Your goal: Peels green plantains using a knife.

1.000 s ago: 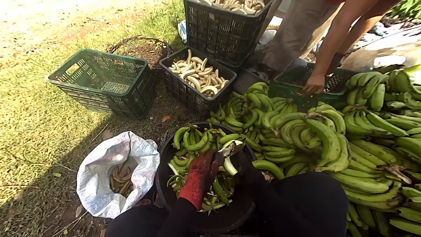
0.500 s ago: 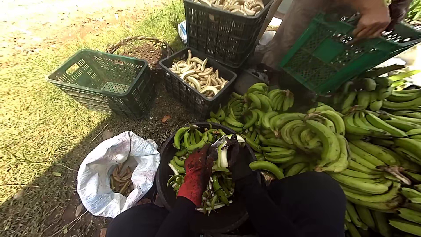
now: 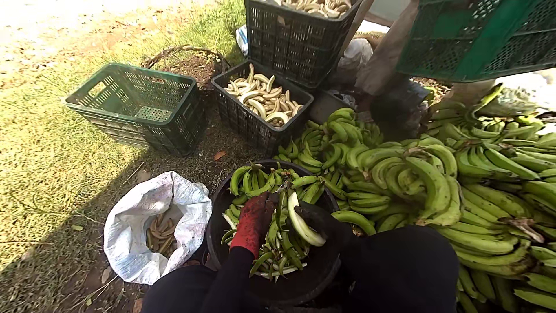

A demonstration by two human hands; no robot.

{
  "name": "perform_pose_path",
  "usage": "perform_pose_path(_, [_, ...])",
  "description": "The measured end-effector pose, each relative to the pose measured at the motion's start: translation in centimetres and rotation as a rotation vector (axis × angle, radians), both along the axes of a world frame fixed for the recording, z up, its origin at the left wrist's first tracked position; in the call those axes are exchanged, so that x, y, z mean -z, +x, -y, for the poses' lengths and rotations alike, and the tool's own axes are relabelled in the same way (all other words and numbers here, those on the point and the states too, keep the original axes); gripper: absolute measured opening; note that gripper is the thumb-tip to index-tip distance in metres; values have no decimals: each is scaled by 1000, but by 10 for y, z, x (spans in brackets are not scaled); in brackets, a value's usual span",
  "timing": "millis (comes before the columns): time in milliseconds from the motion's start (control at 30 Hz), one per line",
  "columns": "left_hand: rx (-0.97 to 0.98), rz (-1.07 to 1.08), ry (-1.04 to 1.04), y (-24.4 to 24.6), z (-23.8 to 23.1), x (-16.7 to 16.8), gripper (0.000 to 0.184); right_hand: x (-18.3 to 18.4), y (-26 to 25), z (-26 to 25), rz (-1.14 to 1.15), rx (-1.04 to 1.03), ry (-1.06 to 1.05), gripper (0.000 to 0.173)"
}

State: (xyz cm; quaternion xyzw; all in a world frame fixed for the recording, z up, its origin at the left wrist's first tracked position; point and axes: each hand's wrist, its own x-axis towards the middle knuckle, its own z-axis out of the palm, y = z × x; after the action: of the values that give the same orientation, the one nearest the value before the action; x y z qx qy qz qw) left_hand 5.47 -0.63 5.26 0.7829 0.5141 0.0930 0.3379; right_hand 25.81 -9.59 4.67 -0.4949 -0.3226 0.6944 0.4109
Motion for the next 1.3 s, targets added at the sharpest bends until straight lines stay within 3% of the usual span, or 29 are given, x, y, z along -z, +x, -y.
perform_pose_path(100, [137,97,123,5,21,-6,47,4,4,-9,-184,503,-28,51])
perform_pose_path(167, [252,135,293,9,37,-6,45,11,15,-20,-365,713,-29,51])
perform_pose_path(233, [334,147,453,9,46,-3,51,9,20,-27,-588,753,-92,55])
perform_pose_path(333, [356,173,611,6,49,3,59,35,33,-28,-841,467,41,69])
perform_pose_path(367, [341,179,634,6,48,3,60,40,32,-28,-894,422,89,66])
perform_pose_path(500, [279,193,678,6,47,-2,60,-36,-6,-19,-565,733,-114,54])
perform_pose_path(700, [267,153,597,10,49,-4,58,-20,-1,-24,-483,793,-114,49])
perform_pose_path(833, [257,165,631,11,53,-4,57,-36,-7,-24,-404,823,-149,48])
perform_pose_path(933, [230,129,590,17,50,-10,57,-36,-23,-18,-402,870,-27,41])
perform_pose_path(967, [228,99,524,19,47,-15,54,-33,-28,-13,-305,877,42,37])
perform_pose_path(1100, [130,-19,225,24,29,-21,45,-16,-45,2,257,699,197,40])
perform_pose_path(1233, [16,112,-75,13,7,-12,47,-9,-43,15,338,318,257,55])
perform_pose_path(1300, [-54,134,-227,9,2,-10,53,-12,-36,16,204,184,250,61])
